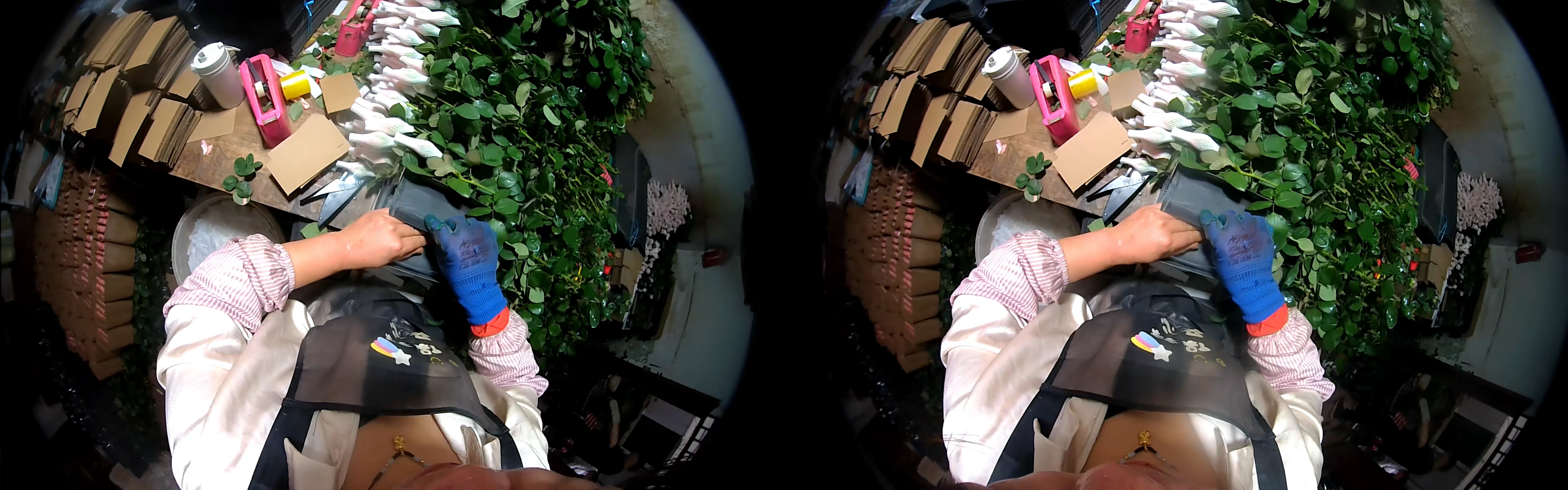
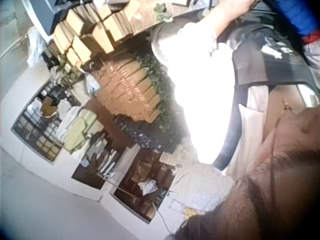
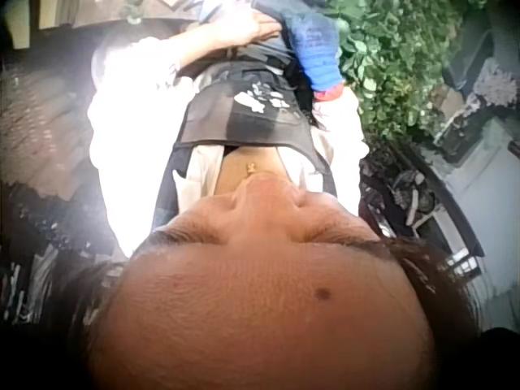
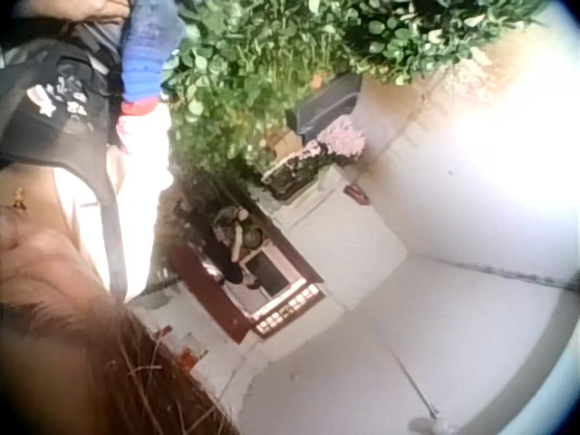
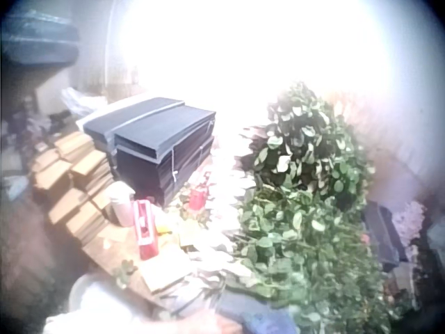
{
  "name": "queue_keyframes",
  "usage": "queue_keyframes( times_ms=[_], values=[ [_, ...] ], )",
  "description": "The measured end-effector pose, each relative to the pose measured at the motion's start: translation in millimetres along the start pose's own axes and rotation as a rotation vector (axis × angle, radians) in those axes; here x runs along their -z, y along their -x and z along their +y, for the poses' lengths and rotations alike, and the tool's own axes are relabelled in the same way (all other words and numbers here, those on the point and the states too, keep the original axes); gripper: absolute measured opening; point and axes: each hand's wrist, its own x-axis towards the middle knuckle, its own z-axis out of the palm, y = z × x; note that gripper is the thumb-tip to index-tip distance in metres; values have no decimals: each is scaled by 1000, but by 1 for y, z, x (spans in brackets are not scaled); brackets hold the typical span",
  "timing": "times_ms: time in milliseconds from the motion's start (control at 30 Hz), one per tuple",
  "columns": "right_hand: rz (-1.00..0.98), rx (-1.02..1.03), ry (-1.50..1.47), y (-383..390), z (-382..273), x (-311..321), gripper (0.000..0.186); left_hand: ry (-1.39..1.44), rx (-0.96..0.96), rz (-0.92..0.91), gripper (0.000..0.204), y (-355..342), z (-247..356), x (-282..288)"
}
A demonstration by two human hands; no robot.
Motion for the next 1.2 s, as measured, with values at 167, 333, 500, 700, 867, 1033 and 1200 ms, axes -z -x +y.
queue_keyframes(
  times_ms=[167,333,500,700,867,1033,1200],
  values=[
    [-109,-29,61,13,-7,-12,47,-35,146,454,12,12,9,3],
    [-154,13,100,10,-11,-3,52,242,774,505,21,42,39,-15],
    [-292,44,143,3,-16,8,53,300,788,435,27,38,34,-22],
    [-277,62,86,16,-24,6,57,-121,793,390,35,71,-10,-16],
    [-297,33,125,14,-29,7,58,-282,987,-194,81,91,-47,-17],
    [-271,48,162,14,-29,10,58,584,1290,-210,78,76,-19,34],
    [-308,42,159,15,-30,7,56,683,1002,-82,70,74,10,45]
  ],
)
